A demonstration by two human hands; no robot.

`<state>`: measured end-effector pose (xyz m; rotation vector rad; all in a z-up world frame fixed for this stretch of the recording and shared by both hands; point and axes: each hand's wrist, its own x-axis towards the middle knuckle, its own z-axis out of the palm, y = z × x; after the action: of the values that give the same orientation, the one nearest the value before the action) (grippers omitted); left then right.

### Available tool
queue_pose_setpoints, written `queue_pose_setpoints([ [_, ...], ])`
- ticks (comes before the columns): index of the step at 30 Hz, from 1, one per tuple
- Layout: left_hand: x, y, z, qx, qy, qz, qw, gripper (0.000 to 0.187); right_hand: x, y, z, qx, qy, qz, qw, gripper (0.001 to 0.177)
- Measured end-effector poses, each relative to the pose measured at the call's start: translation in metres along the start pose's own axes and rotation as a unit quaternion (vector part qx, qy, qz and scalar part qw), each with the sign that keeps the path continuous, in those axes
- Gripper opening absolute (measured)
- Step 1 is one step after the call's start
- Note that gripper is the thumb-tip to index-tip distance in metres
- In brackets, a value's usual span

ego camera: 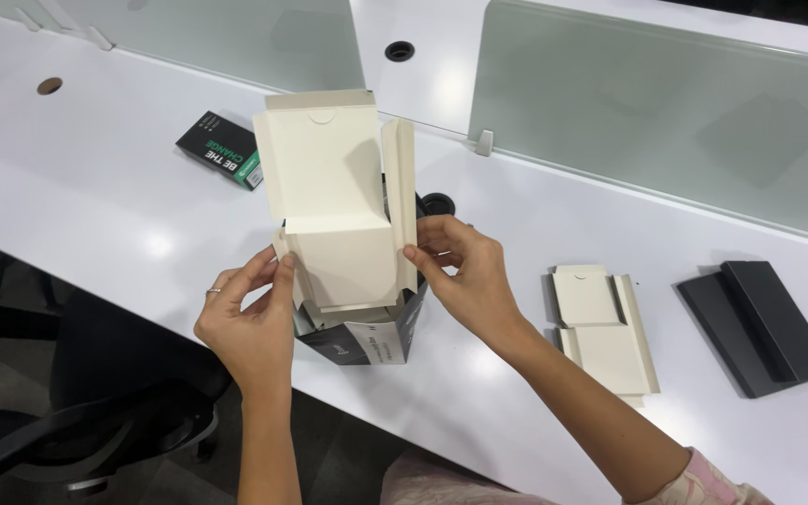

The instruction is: The person folds white cardboard inserts by hand and places them inside black boxes. They retrieve pieces from a paper bag, fold the flaps to create a structure, and insert each finished piece into a box on the desk.

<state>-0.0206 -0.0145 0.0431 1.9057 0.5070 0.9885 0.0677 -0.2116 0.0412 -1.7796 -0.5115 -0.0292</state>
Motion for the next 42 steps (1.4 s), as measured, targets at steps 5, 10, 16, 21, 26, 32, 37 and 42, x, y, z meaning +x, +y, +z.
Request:
queue_pose_setpoints([
  [5,0.002,-0.018,-0.006,0.018,-0.013,-0.025,0.999,0.02,0.003,0.003,0.014,-0.01,-0.031,0.021,0.999,0.021],
  [10,0.002,-0.037,-0.007,0.043,-0.053,-0.083,0.994,0.023,0.005,0.013,0.017,-0.053,-0.056,0.043,0.996,0.023],
  [16,0.003,-0.044,-0.006,0.085,-0.108,-0.105,0.985,0.028,0.006,0.028,0.02,-0.105,-0.108,0.102,0.983,0.026],
  [21,0.0,-0.045,-0.003,0.102,-0.121,-0.1,0.982,0.034,0.005,0.034,0.021,-0.107,-0.116,0.094,0.983,0.032],
  [26,-0.001,-0.051,-0.002,0.106,-0.127,-0.091,0.982,0.022,0.008,0.035,0.021,-0.116,-0.123,0.108,0.98,0.037],
  [32,-0.002,-0.05,-0.003,0.108,-0.131,-0.133,0.977,0.025,0.009,0.036,0.024,-0.121,-0.128,0.094,0.98,0.037],
  [37,-0.002,-0.044,0.001,0.097,-0.13,-0.041,0.986,0.034,0.008,0.033,0.023,-0.116,-0.132,0.1,0.979,0.037],
  [42,-0.003,-0.044,0.013,0.158,-0.15,0.063,0.974,0.037,0.006,0.035,0.022,-0.107,-0.135,0.093,0.981,0.035],
])
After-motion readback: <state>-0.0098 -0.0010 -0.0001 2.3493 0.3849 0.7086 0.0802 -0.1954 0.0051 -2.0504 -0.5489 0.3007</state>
